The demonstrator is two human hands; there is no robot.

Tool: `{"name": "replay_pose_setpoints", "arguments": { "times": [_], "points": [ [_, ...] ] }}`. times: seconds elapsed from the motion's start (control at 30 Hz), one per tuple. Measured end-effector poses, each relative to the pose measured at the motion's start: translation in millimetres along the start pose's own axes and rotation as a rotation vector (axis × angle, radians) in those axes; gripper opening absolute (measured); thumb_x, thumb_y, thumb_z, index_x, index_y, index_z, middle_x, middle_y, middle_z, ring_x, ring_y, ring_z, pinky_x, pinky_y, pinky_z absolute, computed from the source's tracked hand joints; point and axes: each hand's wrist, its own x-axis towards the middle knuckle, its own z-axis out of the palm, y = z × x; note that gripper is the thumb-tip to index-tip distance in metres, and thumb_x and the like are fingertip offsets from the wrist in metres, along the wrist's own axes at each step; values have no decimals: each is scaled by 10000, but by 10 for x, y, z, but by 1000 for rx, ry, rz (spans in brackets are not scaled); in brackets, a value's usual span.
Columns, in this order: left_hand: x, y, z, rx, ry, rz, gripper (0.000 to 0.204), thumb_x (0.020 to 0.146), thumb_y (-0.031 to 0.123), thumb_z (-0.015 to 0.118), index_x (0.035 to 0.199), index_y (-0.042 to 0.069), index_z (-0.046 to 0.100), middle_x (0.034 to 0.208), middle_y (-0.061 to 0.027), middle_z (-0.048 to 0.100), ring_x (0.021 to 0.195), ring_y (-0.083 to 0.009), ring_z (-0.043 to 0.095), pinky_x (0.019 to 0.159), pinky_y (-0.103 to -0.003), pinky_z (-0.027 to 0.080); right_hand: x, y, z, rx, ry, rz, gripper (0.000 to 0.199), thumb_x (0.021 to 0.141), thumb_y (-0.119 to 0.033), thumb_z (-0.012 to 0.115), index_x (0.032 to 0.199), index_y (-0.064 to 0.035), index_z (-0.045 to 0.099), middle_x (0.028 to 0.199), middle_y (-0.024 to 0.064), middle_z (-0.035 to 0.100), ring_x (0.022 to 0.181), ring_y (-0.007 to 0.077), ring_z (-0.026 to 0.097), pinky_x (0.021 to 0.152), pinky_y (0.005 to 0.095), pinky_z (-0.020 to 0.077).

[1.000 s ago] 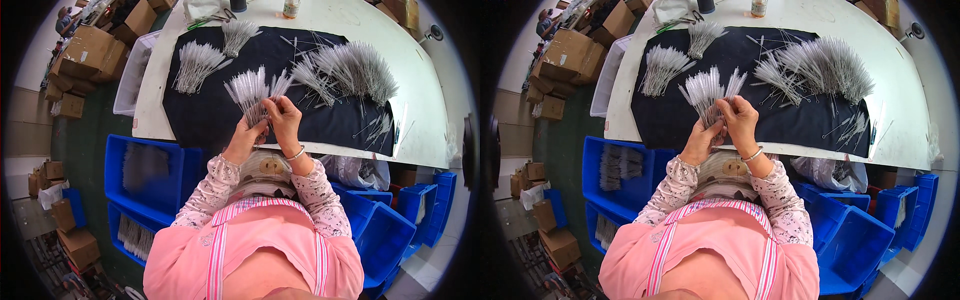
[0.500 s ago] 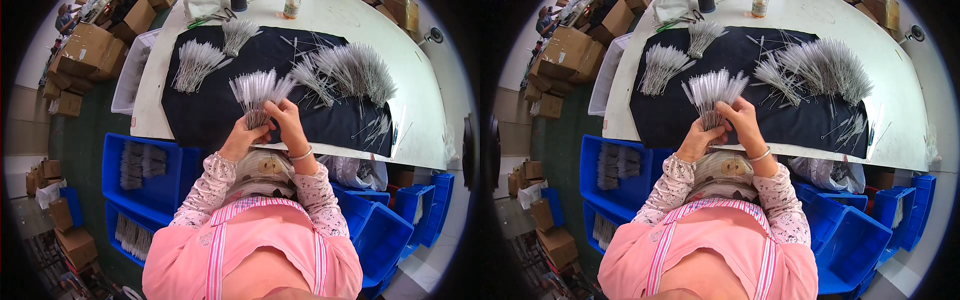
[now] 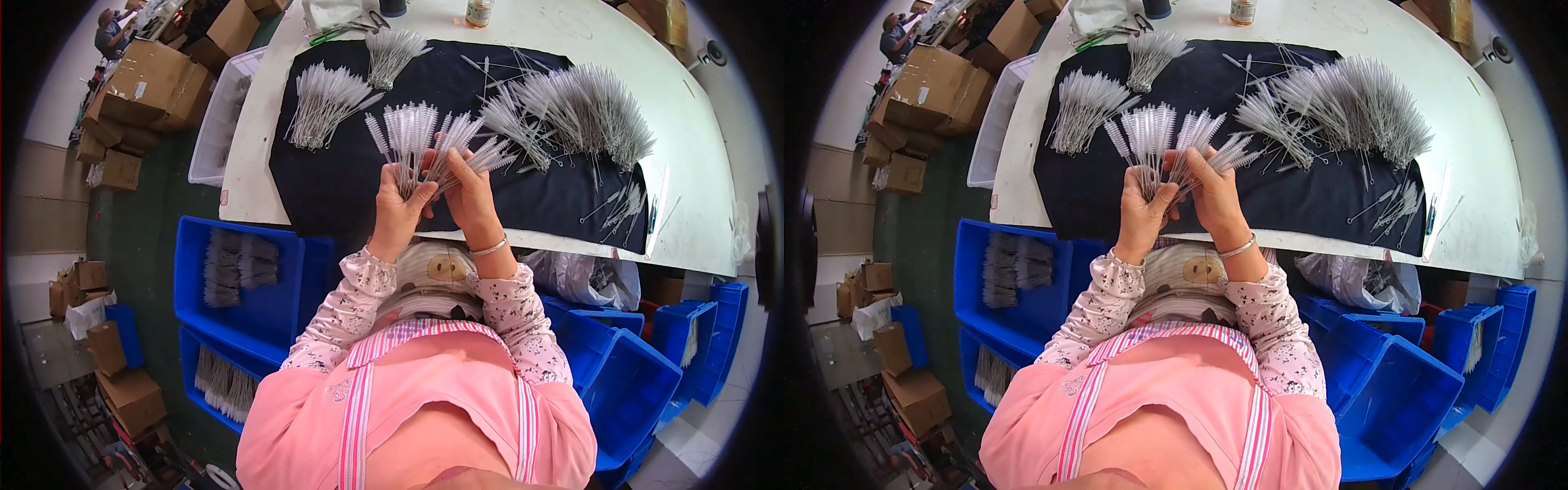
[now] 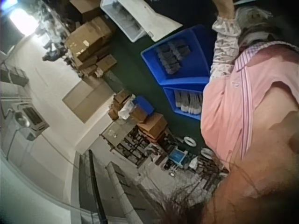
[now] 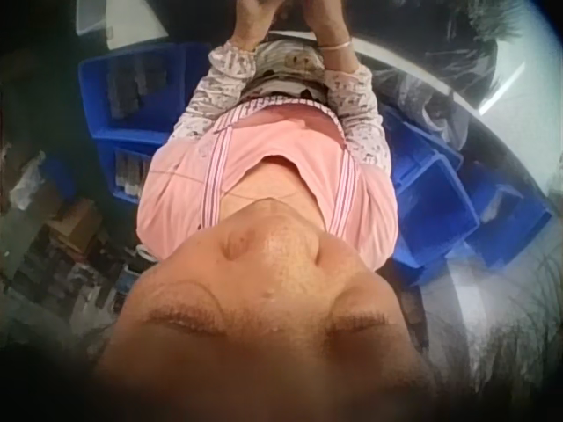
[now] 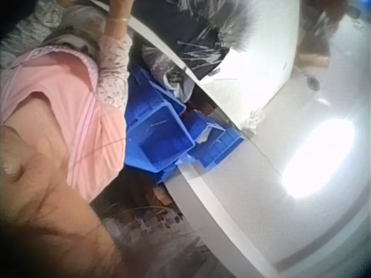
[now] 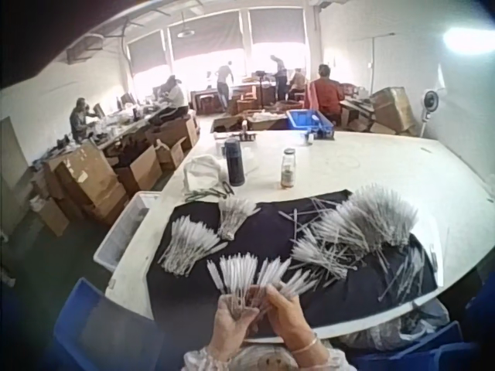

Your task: The person gathers loose wire brushes from a table, aligns them into neat bundles, and secures each bundle with a metal twist tie. The person then places the finished bundles into a blue bin. The process is repeated for multiple batches throughout the clip.

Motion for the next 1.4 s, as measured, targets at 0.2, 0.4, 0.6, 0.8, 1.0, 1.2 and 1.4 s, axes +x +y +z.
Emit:
{"name": "replay_pose_setpoints", "arguments": {
  "times": [0.2, 0.4, 0.6, 0.8, 1.0, 1.2, 1.4],
  "points": [
    [41, -116, 14, 336, 69, 118, 518, 760, 339, 768, 961, 49, 388, 737, -49, 626, 515, -59, 530, 412, -187, 400, 73, 135, -70, -51, -29, -58, 233, 827, -84, 673, 1020, -13, 565, 834, 63, 625, 669, 140, 602, 496, 265, 487],
    [31, -101, 22, 89, 1, 28, 567, 730, 396, 779, 949, 52, 386, 716, -50, 609, 498, -59, 524, 406, -173, 385, 37, 38, -102, 5, -42, 86, 262, 821, -147, 683, 1014, -8, 574, 806, 70, 624, 659, 168, 617, 446, 274, 494],
    [23, -26, 70, -45, -48, -70, 550, 726, 397, 782, 916, 77, 377, 699, -47, 603, 483, -61, 519, 384, -158, 346, 66, 76, -188, 136, -133, 150, 322, 821, -178, 684, 1063, -11, 556, 820, 77, 619, 671, 172, 625, 449, 288, 505],
    [29, -50, 48, -115, -50, -143, 545, 703, 283, 829, 878, 84, 352, 663, -19, 549, 471, -48, 495, 387, -176, 376, 111, 51, -259, 112, -125, 256, 251, 814, -141, 677, 1012, -20, 583, 850, 79, 635, 676, 169, 626, 493, 287, 510],
    [2, -24, 95, -119, -97, -234, 412, 778, 165, 751, 944, 76, 385, 677, -15, 540, 463, -56, 474, 368, -178, 317, 116, 41, -97, -1, -22, 49, 242, 810, -99, 671, 1011, 19, 604, 928, 124, 654, 791, 213, 653, 672, 343, 556],
    [15, 78, 72, -15, -280, -331, 355, 809, 104, 672, 1029, 30, 402, 724, -26, 521, 479, -59, 465, 389, -200, 347, 204, -119, -142, 74, -207, 222, 346, 811, -115, 688, 1099, 40, 574, 986, 148, 648, 868, 250, 656, 813, 378, 553],
    [-51, -9, -34, -291, -83, -220, 454, 868, 466, 601, 1001, 57, 456, 815, -75, 584, 690, -144, 578, 552, -270, 462, 263, -207, 1, 88, -58, 96, 242, 783, -41, 693, 999, 27, 606, 872, 112, 650, 799, 221, 659, 729, 345, 556]
  ]
}}
